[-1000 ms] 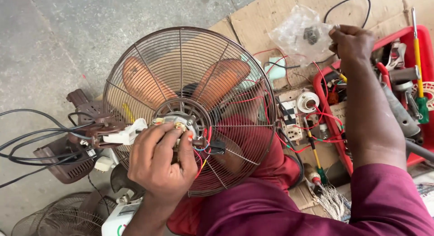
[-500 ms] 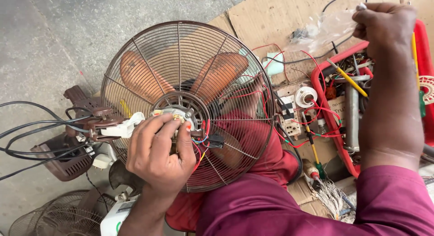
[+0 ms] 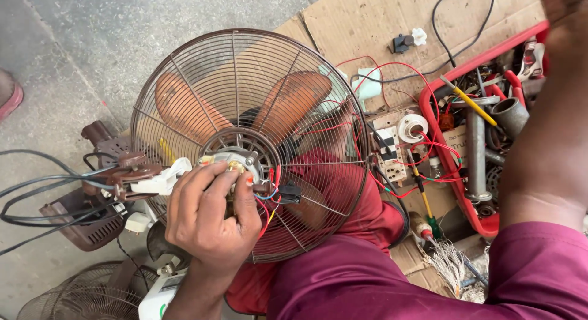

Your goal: The person removes the motor cover from a fan by hand and takes a new capacitor out of a plastic bag. They then connect the capacitor to the fan's internal wiring by twisting the wire ends together.

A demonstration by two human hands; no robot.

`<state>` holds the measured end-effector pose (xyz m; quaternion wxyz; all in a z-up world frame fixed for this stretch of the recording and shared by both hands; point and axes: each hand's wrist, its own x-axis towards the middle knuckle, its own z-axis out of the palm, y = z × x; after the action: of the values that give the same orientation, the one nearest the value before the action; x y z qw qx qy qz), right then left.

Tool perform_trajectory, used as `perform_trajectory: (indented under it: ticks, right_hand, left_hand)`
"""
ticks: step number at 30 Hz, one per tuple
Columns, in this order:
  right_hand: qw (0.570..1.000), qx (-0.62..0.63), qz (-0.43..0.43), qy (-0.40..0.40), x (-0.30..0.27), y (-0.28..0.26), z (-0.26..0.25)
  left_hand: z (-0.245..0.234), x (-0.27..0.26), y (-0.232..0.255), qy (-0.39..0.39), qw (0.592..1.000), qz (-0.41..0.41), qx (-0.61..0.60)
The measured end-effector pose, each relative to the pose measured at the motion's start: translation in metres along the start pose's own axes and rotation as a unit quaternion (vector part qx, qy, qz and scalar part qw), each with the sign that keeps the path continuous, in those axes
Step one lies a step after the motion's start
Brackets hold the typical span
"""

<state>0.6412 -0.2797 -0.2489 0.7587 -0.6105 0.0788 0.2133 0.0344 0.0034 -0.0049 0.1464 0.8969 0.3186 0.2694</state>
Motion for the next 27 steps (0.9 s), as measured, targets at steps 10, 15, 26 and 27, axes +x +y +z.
perform_trajectory:
  ticks: [10,15,26,27]
  right_hand:
    - [0.872,-0.453,-0.102,0.153,-0.062,0.066,0.086]
    - [0.819,-0.54,0.131,-0.142,-0.068,0.096,0.15]
    - [0.785,-0.602,0.125,-0.075,-0.076,0.091,0.152]
    - [0.827,-0.545,0.07,-0.119,-0.081,0.077,0.15]
  left_hand:
    - [-0.001,0.004,0.004,-0.021,0.999,-0.02,0.021]
    - [0.002,0.004,0.003,-0.023,0.999,-0.023,0.029]
    - [0.003,0.002,0.0,-0.018,1.0,-0.022,0.008]
    - [0.003,0.002,0.0,-0.016,1.0,-0.02,0.009]
